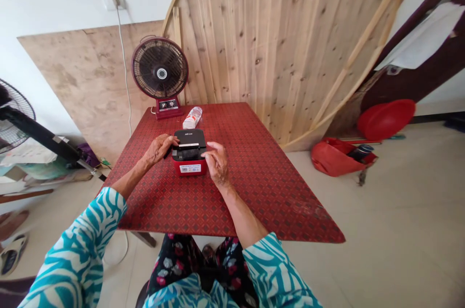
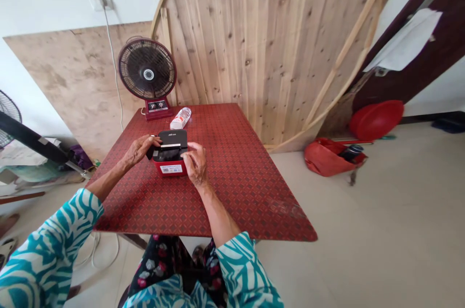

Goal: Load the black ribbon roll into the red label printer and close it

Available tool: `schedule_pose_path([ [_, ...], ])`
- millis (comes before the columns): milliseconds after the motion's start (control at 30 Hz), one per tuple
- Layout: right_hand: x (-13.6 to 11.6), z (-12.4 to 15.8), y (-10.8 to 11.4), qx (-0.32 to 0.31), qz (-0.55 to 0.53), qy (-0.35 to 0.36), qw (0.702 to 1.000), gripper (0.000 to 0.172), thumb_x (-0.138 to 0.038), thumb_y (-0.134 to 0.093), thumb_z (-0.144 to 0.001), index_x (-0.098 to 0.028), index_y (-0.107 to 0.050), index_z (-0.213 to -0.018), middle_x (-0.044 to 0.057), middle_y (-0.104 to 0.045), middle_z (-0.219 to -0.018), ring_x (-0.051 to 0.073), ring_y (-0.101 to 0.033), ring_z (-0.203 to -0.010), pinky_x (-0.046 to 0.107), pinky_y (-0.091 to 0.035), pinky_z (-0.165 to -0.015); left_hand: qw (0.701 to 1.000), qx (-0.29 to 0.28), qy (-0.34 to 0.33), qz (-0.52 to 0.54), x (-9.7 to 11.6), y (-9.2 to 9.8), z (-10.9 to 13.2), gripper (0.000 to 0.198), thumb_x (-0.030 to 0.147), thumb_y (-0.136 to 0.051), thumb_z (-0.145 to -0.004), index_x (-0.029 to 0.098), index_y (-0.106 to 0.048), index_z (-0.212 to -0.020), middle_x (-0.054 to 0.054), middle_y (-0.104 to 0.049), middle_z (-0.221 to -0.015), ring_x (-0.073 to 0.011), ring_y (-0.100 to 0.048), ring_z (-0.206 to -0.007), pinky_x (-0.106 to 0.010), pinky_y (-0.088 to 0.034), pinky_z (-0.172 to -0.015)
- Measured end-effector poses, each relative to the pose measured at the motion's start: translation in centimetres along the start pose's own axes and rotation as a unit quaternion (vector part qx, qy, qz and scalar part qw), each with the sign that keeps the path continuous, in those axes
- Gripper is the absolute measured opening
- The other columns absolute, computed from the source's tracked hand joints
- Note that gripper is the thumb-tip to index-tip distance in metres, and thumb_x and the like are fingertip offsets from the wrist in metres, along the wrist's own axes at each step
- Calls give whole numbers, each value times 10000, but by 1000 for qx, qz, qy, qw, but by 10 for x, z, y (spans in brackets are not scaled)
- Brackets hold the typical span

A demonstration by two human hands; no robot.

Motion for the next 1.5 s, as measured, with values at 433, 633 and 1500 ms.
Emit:
schedule_pose_path([
  [433,46,-37,-34,71,-214,-342,912,450,-479,-642,-718,-235,-647,-1096,40,-691,-1189,210,-616,-1139,415,-455,-1074,955,118,229,147,-21,-17,-1,631,308,-761,-630,175,-597,-1225,-132,-635,-1247,-281,-621,-1134,-428,-523,-948],
  [633,49,-42,-37,38,-209,-302,929,441,-335,-646,-709,-241,-627,-1140,32,-709,-1177,190,-643,-1095,415,-495,-1041,904,32,322,279,-12,-21,0,615,286,-758,-613,216,-610,-1206,-82,-672,-1184,-217,-659,-965,-325,-546,-762],
  [1500,60,8,-38,119,-168,-313,927,571,-639,-493,-799,-196,-642,-1128,89,-683,-1219,207,-611,-1131,416,-428,-1063,862,107,375,322,3,-31,35,519,281,-792,-533,194,-673,-1031,-61,-711,-995,-217,-665,-888,-361,-518,-774],
])
Point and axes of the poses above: each hand's wrist, its own z-axis away from the middle knuckle, its own y-axis out of the back of the hand, x = y × z, the point moved 2 cm from there along -z, towards the middle knuckle
